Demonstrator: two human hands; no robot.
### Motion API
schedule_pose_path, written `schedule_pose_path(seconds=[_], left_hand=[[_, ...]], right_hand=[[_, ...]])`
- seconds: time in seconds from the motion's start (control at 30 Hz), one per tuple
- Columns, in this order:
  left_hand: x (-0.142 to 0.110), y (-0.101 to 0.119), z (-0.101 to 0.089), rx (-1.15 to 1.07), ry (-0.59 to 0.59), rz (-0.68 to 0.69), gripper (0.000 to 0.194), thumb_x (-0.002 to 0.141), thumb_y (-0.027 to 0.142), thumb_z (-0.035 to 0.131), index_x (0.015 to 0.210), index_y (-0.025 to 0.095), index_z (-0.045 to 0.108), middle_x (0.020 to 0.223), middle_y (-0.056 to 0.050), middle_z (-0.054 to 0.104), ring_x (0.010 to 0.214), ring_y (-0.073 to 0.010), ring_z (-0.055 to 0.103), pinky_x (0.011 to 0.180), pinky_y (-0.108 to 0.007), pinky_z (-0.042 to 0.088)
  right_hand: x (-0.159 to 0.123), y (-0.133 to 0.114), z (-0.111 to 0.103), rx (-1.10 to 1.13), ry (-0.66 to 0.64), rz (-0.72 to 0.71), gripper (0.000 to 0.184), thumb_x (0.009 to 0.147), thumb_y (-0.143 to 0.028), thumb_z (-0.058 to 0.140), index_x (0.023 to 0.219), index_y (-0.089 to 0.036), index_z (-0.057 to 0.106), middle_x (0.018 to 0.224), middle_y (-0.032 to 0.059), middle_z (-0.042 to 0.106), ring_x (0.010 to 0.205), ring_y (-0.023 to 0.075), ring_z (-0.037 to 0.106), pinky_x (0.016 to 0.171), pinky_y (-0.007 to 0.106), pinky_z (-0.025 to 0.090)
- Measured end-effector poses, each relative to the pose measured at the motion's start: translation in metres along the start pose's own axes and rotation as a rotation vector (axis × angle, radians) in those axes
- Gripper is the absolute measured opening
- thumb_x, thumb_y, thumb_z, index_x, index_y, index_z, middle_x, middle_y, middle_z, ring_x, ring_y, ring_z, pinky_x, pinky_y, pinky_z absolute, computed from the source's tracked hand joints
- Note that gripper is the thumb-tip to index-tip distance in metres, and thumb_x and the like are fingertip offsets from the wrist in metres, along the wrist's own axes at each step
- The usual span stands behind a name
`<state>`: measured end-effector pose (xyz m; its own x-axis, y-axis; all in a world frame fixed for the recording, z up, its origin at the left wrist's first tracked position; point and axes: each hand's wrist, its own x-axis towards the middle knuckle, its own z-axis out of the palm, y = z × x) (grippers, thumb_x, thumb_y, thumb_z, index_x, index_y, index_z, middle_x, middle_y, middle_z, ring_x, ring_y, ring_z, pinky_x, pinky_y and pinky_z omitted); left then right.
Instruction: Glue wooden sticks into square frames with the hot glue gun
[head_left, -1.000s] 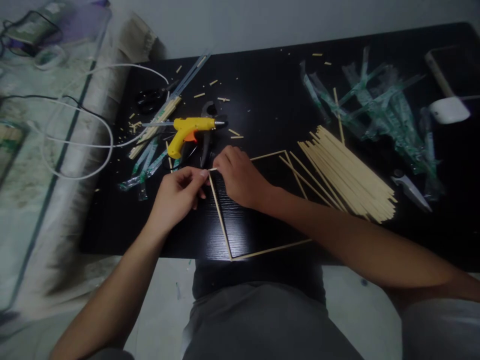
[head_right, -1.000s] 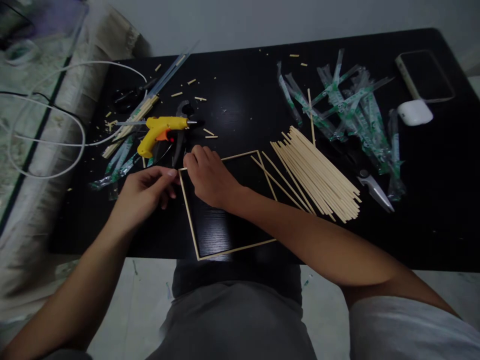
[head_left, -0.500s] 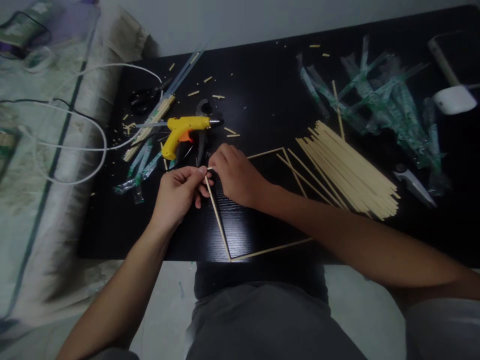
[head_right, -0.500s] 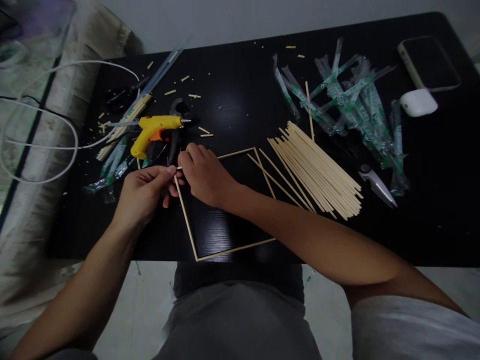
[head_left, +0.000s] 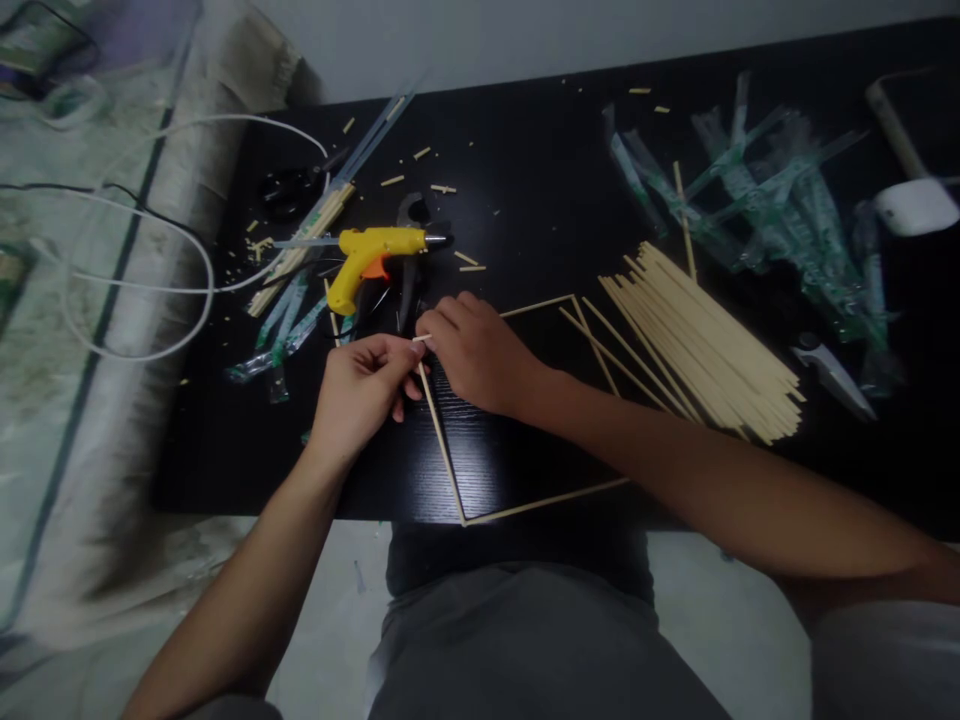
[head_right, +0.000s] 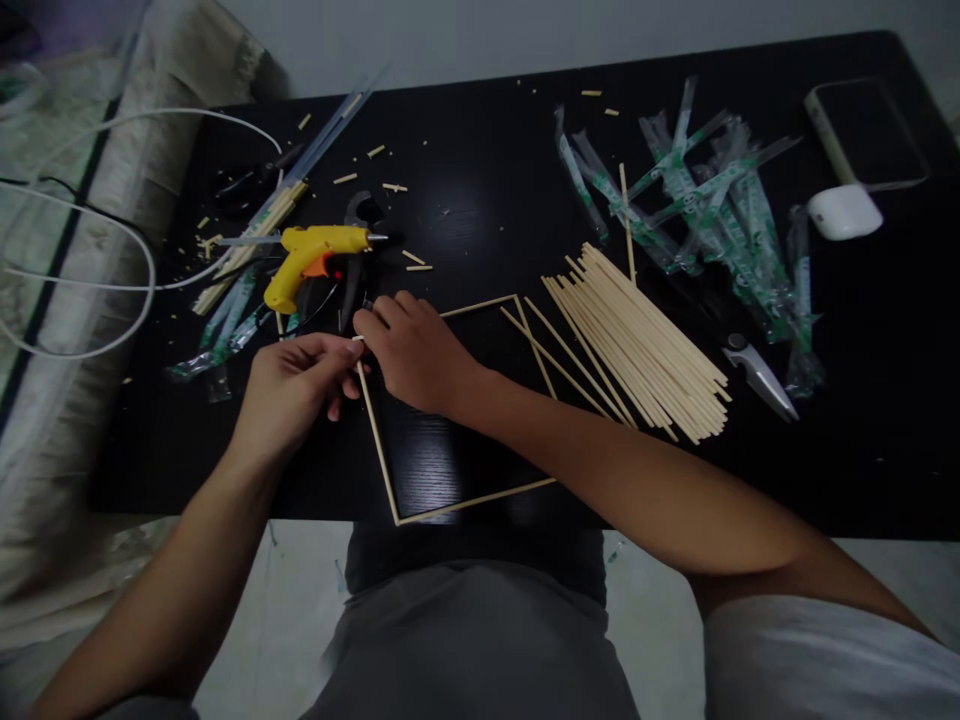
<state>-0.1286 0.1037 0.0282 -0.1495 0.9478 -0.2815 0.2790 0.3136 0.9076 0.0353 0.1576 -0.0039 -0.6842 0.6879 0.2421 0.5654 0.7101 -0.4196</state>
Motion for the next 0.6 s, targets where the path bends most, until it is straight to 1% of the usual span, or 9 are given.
schedule_pose_path(seconds=[0.17,0.33,0.47,0.6], left_hand=[[-0.0006,0.0002,0.0013,0.014,0.014,-0.006,0.019,0.087,0.029,0.071,0.075,0.015,0.072,0.053,0.0,0.064,0.033,-0.0077,0.048,0.031,-0.017,0.036],[-0.0006,0.0009,0.0027,0.01,0.03,-0.018,0.016,0.086,0.026,0.071,0.075,0.014,0.071,0.052,0.0,0.064,0.032,-0.0081,0.048,0.031,-0.017,0.037],[-0.001,0.0012,0.0032,0.008,0.027,-0.012,0.016,0.086,0.026,0.07,0.075,0.014,0.07,0.052,0.0,0.064,0.033,-0.0079,0.049,0.031,-0.017,0.037],[-0.0005,-0.0009,0.0021,0.018,0.019,-0.012,0.016,0.087,0.027,0.071,0.077,0.015,0.07,0.052,0.001,0.064,0.032,-0.008,0.048,0.031,-0.017,0.037]], right_hand=[[0.0006,-0.0005,0.0022,-0.023,-0.003,0.034,0.024,0.106,-0.013,0.045,0.114,-0.014,0.067,0.109,0.0136,0.068,0.1,0.0307,0.054,0.084,0.041,0.038],[0.002,-0.0012,0.0028,-0.025,0.0,0.06,0.021,0.106,-0.015,0.048,0.114,-0.014,0.067,0.109,0.0141,0.069,0.098,0.0303,0.055,0.083,0.04,0.038],[0.0023,-0.002,0.0022,-0.037,-0.015,0.065,0.02,0.106,-0.018,0.052,0.116,-0.014,0.068,0.11,0.014,0.069,0.097,0.0302,0.056,0.083,0.04,0.038],[0.0017,-0.0015,0.0035,-0.041,-0.009,0.06,0.02,0.105,-0.015,0.051,0.117,-0.015,0.067,0.11,0.0133,0.068,0.097,0.0298,0.055,0.083,0.039,0.037]])
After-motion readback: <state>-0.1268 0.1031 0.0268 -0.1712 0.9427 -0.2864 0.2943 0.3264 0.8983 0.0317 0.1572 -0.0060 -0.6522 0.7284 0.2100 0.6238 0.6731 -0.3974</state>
